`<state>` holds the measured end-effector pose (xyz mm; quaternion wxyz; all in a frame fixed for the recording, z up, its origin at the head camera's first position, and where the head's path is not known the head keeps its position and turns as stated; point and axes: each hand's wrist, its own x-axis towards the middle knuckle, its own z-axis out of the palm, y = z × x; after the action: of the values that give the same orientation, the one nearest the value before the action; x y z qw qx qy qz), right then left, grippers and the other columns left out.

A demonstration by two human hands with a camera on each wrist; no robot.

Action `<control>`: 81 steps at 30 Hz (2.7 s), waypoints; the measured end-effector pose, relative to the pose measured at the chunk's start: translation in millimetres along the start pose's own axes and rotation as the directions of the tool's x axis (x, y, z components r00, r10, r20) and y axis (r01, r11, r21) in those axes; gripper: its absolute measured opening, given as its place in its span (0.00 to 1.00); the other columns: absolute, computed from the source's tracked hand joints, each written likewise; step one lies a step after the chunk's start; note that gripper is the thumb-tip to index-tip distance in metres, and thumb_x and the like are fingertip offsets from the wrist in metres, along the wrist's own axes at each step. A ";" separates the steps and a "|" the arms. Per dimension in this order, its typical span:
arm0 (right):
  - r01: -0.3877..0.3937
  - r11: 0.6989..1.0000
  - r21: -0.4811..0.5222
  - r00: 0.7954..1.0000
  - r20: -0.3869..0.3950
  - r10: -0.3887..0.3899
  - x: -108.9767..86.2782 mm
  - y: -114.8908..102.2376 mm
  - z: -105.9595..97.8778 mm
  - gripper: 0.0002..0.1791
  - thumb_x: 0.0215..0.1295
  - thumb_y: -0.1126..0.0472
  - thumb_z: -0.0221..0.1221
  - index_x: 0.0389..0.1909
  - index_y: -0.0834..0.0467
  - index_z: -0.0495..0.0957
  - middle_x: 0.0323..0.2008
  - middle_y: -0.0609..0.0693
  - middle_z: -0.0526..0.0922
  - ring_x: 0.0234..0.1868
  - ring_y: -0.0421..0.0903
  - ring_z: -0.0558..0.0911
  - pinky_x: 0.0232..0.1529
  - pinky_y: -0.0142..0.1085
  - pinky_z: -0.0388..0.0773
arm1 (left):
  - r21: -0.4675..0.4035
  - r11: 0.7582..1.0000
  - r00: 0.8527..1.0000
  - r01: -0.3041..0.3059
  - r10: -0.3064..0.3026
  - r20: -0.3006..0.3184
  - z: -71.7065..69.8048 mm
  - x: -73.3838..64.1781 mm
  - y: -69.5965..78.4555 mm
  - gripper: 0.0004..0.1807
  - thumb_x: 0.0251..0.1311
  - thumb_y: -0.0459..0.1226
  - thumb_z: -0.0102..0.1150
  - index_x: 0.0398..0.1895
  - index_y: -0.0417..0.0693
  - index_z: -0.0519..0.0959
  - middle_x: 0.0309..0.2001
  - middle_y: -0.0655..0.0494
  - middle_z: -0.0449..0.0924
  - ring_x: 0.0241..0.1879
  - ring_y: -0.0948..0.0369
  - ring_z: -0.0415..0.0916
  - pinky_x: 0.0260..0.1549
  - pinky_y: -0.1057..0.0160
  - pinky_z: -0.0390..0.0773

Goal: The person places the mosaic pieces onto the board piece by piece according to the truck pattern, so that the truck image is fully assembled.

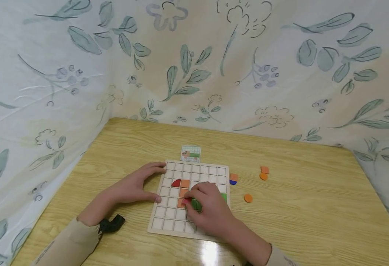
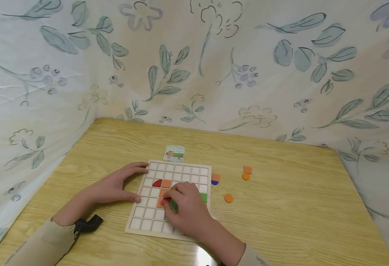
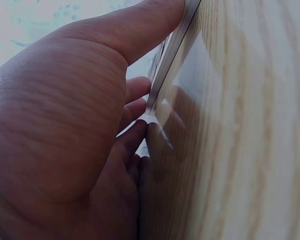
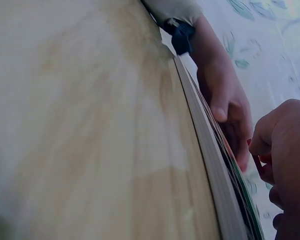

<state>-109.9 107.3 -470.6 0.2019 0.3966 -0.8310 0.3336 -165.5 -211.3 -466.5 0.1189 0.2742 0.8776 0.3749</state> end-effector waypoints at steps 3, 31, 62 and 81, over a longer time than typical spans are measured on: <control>0.000 1.000 -0.005 1.000 0.019 0.000 8.8 -6.8 8.5 0.06 0.64 0.63 0.73 0.41 0.53 0.89 0.40 0.42 0.83 0.43 0.43 0.81 0.51 0.40 0.78 | 0.000 1.000 1.000 -0.002 0.002 0.000 0.0 0.2 0.4 0.51 0.54 0.61 0.83 0.79 0.60 0.73 0.85 0.66 0.58 0.84 0.55 0.53 0.78 0.40 0.60; -0.192 0.979 -0.071 0.961 0.188 0.203 47.6 -18.1 46.6 0.07 0.70 0.60 0.73 0.46 0.52 0.90 0.44 0.43 0.88 0.47 0.46 0.83 0.54 0.42 0.78 | -0.007 1.000 1.000 -0.022 0.022 -0.003 3.3 0.5 -4.2 0.49 0.54 0.61 0.83 0.78 0.60 0.73 0.85 0.66 0.58 0.84 0.56 0.53 0.78 0.40 0.60; -0.151 0.988 -0.012 0.978 0.142 0.151 45.6 -19.4 40.9 0.06 0.69 0.60 0.72 0.44 0.53 0.89 0.42 0.44 0.88 0.43 0.44 0.81 0.49 0.42 0.78 | 0.001 1.000 1.000 -0.008 0.008 -0.002 0.2 -1.5 -0.1 0.49 0.55 0.61 0.83 0.78 0.59 0.74 0.85 0.66 0.58 0.84 0.57 0.52 0.78 0.41 0.59; -0.250 0.968 -0.030 0.964 0.085 0.252 17.4 -2.4 -4.8 0.08 0.70 0.60 0.72 0.46 0.57 0.90 0.43 0.46 0.89 0.50 0.48 0.85 0.56 0.49 0.79 | 0.001 1.000 1.000 0.011 -0.011 0.007 -1.2 -0.4 0.5 0.50 0.54 0.62 0.83 0.79 0.62 0.73 0.85 0.67 0.57 0.84 0.56 0.52 0.79 0.41 0.58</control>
<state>-118.2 100.5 -455.8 0.1251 0.3007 -0.8857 0.3309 -165.5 -212.0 -465.3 0.1238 0.2707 0.8787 0.3731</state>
